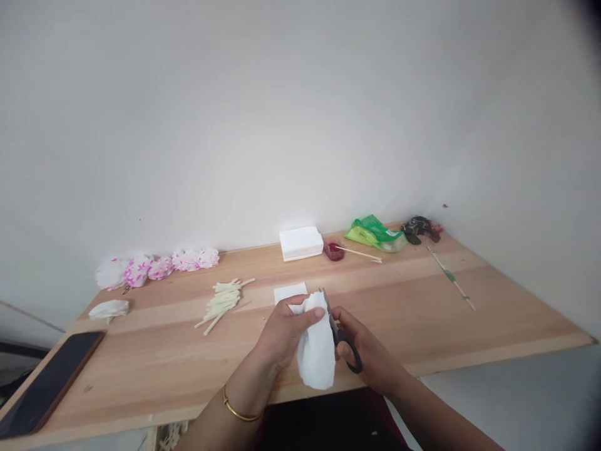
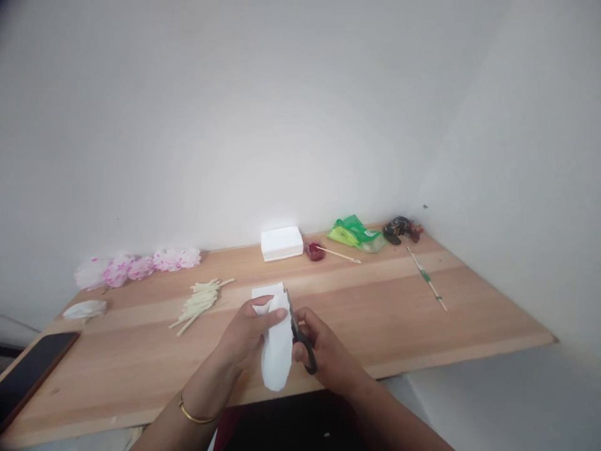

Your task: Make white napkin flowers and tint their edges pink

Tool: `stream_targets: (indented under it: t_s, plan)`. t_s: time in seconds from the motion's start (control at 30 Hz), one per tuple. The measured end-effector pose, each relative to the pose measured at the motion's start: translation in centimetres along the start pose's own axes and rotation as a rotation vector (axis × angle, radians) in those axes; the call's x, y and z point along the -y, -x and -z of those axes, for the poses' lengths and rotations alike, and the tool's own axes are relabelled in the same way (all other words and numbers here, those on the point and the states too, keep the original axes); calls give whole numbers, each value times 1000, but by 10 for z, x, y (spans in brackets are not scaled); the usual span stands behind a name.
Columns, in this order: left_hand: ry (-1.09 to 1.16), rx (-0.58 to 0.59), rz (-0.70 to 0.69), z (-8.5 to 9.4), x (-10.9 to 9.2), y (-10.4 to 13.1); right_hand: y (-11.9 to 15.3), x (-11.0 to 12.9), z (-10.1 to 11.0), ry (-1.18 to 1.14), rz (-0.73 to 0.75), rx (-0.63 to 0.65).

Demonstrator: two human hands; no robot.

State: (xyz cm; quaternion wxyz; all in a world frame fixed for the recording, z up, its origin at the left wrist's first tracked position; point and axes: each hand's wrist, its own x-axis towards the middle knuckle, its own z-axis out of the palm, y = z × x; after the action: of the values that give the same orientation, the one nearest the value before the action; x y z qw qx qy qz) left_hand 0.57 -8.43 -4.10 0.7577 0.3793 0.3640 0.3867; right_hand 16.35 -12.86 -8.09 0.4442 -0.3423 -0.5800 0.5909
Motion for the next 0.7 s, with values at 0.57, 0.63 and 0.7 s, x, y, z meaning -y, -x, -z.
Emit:
stream_targets:
  t_s: [0.57, 0.63, 0.7]
  plan:
    - [-89, -3, 6, 3, 4, -1, 2, 3, -5, 33, -6, -23]
    - [-81, 5, 5, 3, 4, -1, 2, 3, -5, 26, 4, -21]
    - [-81, 20, 22, 2, 3, 0, 2, 4, -6, 13, 26, 4]
